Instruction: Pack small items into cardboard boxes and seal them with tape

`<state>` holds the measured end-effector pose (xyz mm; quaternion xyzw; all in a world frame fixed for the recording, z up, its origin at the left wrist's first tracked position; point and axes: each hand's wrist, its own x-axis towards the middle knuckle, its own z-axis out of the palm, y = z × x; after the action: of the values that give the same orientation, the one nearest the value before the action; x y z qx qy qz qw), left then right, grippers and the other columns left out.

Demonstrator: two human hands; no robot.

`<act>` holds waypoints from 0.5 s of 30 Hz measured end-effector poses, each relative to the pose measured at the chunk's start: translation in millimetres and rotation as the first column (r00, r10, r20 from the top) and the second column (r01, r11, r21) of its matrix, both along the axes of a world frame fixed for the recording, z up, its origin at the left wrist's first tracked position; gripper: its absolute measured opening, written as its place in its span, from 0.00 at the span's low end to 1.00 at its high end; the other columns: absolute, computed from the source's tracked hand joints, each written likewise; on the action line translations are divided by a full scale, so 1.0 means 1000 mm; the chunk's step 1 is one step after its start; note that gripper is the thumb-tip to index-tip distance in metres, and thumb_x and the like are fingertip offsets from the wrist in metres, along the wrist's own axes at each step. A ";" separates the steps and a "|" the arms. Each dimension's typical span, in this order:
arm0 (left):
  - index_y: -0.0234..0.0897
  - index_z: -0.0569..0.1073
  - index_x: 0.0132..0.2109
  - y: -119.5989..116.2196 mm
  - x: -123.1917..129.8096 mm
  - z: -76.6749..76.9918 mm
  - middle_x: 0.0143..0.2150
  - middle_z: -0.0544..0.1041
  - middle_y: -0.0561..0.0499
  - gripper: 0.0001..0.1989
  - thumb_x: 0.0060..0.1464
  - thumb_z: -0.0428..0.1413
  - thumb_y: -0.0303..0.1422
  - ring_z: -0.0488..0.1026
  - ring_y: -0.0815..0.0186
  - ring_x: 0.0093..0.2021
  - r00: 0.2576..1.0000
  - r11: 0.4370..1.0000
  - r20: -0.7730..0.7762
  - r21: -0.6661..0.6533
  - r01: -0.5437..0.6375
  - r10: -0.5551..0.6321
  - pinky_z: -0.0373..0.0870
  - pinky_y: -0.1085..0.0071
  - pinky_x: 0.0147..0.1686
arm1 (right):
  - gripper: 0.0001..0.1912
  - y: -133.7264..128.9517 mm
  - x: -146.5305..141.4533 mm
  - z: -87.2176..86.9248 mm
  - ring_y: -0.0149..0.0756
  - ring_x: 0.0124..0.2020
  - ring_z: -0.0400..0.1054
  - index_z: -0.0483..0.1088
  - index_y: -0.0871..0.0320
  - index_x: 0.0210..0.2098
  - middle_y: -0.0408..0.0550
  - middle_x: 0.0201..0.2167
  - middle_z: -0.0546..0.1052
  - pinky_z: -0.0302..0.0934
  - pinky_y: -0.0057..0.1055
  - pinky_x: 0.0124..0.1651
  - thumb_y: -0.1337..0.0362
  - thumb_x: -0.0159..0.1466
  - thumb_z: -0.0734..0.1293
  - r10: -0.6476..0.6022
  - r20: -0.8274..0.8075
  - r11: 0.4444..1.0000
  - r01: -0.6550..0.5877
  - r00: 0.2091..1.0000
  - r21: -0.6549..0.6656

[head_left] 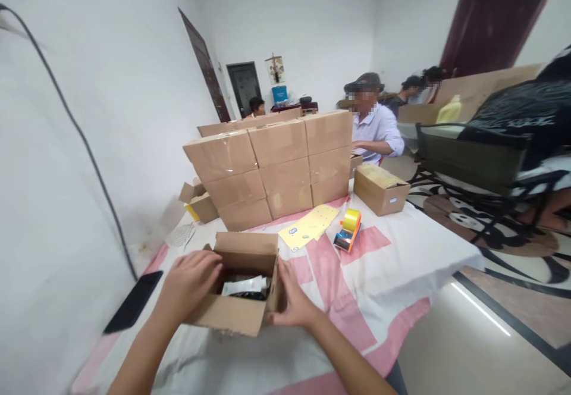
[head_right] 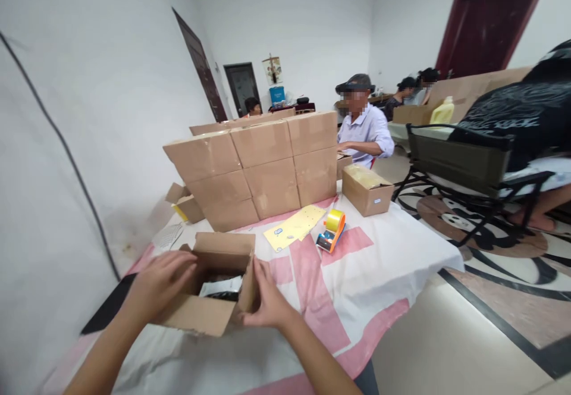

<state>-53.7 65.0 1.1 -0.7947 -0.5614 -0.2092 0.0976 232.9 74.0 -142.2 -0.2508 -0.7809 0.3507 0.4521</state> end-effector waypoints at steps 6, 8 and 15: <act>0.40 0.57 0.72 -0.050 -0.047 -0.049 0.70 0.64 0.36 0.46 0.55 0.56 0.60 0.66 0.45 0.67 0.929 0.994 0.370 -0.103 0.042 -0.001 0.69 0.49 0.61 | 0.59 0.017 0.011 0.026 0.57 0.76 0.38 0.36 0.53 0.76 0.60 0.74 0.43 0.38 0.53 0.74 0.54 0.56 0.73 0.026 -0.023 1.000 -0.027 0.999 -0.001; 0.43 0.56 0.72 -0.055 -0.046 -0.054 0.73 0.60 0.38 0.52 0.48 0.62 0.61 0.59 0.43 0.71 0.939 0.974 0.340 -0.194 0.120 -0.048 0.63 0.48 0.66 | 0.53 0.024 0.014 0.035 0.56 0.77 0.34 0.43 0.53 0.75 0.59 0.75 0.41 0.38 0.53 0.74 0.53 0.58 0.72 0.001 -0.004 1.000 -0.001 1.000 -0.005; 0.43 0.69 0.63 -0.041 -0.031 -0.036 0.48 0.81 0.45 0.33 0.56 0.60 0.52 0.78 0.51 0.52 0.856 0.984 0.486 -0.116 -0.135 0.175 0.75 0.54 0.53 | 0.40 0.032 0.027 0.062 0.56 0.76 0.41 0.57 0.53 0.67 0.61 0.74 0.48 0.42 0.55 0.73 0.47 0.61 0.71 0.000 0.099 0.999 0.005 0.995 -0.047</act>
<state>-84.9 24.4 -35.3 -0.6701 -0.6374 -0.3749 -0.0634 260.3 106.0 -79.9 -0.2795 -0.7935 0.3557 0.4071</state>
